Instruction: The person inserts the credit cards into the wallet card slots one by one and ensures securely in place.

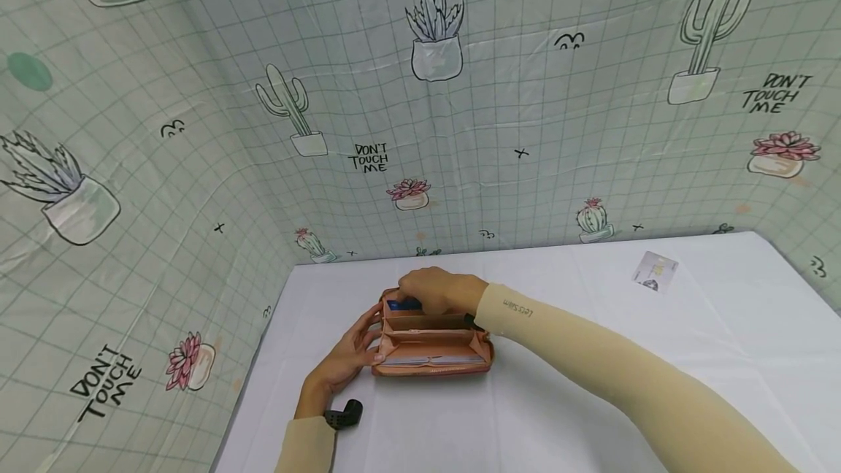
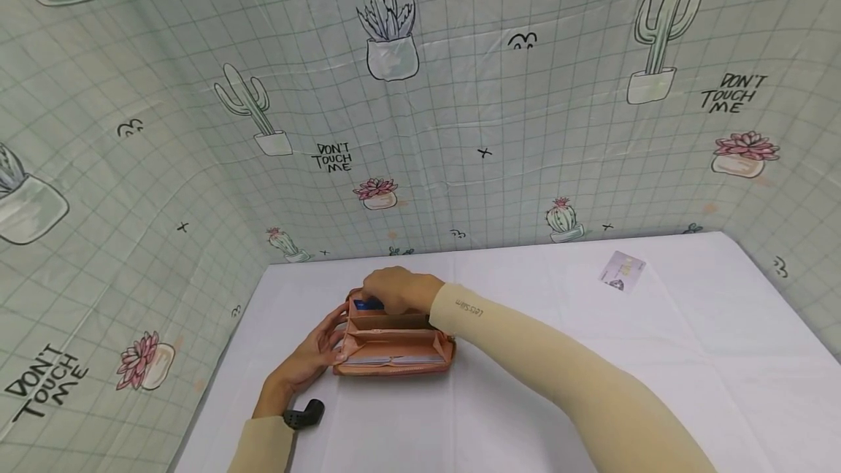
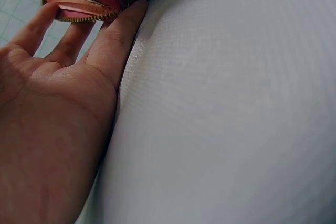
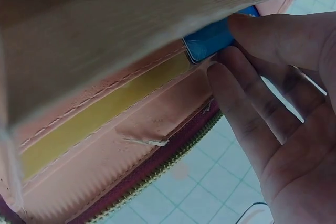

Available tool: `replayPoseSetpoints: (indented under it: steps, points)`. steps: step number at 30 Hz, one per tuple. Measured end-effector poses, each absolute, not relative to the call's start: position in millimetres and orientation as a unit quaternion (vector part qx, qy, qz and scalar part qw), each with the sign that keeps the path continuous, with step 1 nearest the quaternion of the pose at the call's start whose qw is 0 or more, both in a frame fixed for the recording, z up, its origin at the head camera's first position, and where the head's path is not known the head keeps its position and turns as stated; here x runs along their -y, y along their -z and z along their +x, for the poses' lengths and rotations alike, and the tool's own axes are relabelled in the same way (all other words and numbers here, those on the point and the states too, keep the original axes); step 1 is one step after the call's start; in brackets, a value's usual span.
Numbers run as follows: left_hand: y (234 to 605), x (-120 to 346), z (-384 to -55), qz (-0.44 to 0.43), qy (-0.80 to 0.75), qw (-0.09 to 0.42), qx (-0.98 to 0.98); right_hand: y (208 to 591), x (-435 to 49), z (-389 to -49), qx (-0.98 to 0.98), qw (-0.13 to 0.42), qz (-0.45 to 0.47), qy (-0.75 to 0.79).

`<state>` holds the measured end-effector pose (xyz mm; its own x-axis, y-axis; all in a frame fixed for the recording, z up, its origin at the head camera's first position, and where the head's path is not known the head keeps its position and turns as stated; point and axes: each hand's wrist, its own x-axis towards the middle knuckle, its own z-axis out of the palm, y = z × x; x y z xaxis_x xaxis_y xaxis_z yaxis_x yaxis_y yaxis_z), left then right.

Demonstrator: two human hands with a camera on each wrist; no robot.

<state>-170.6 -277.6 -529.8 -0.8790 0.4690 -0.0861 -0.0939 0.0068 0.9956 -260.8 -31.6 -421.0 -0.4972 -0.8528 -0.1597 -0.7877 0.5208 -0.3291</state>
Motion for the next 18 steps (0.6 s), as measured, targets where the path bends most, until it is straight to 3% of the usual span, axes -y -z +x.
replayPoseSetpoints:
  steps: [13, 18]
  points:
    - [531.0, 276.5, -171.2, 0.141, -0.694, 0.205, -0.676, 423.4, 9.8, -261.3, -0.836, 0.182, -0.467, 0.221]
    - [529.1, 276.2, -170.5, 0.132, -0.688, 0.206, -0.683, 427.1, -15.9, -262.2, -0.82, 0.133, -0.473, 0.293]
